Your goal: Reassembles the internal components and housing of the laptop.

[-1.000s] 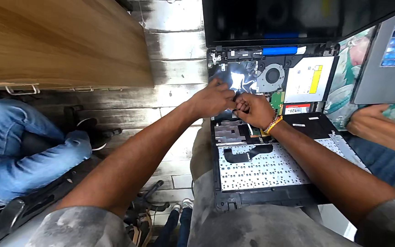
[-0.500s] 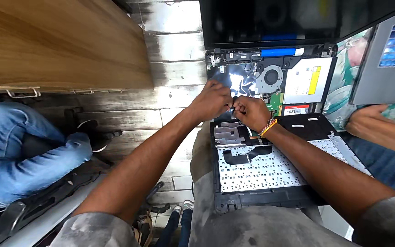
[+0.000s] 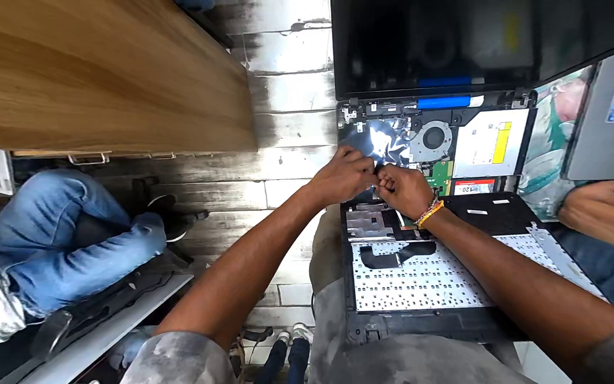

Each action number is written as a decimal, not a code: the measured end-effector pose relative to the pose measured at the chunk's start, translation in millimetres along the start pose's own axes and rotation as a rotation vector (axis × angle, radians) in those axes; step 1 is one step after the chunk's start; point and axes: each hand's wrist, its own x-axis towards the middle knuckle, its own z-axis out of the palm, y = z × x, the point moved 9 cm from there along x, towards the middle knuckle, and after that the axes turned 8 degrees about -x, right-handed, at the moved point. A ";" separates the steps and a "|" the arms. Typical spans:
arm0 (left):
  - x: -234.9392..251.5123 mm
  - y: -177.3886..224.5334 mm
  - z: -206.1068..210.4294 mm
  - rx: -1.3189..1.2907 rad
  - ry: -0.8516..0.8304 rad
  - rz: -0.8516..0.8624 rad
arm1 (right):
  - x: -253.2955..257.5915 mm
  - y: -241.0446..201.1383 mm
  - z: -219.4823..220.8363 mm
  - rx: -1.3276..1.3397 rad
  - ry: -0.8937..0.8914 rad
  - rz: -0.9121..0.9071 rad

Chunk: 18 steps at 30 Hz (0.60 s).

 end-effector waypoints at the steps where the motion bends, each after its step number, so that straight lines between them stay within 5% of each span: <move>1: 0.8 1.3 0.6 0.020 -0.007 0.005 | 0.0 0.0 0.0 -0.003 0.002 -0.002; 18: 13.2 17.2 -0.2 0.218 -0.162 0.149 | 0.6 0.9 -0.3 -0.003 -0.013 0.002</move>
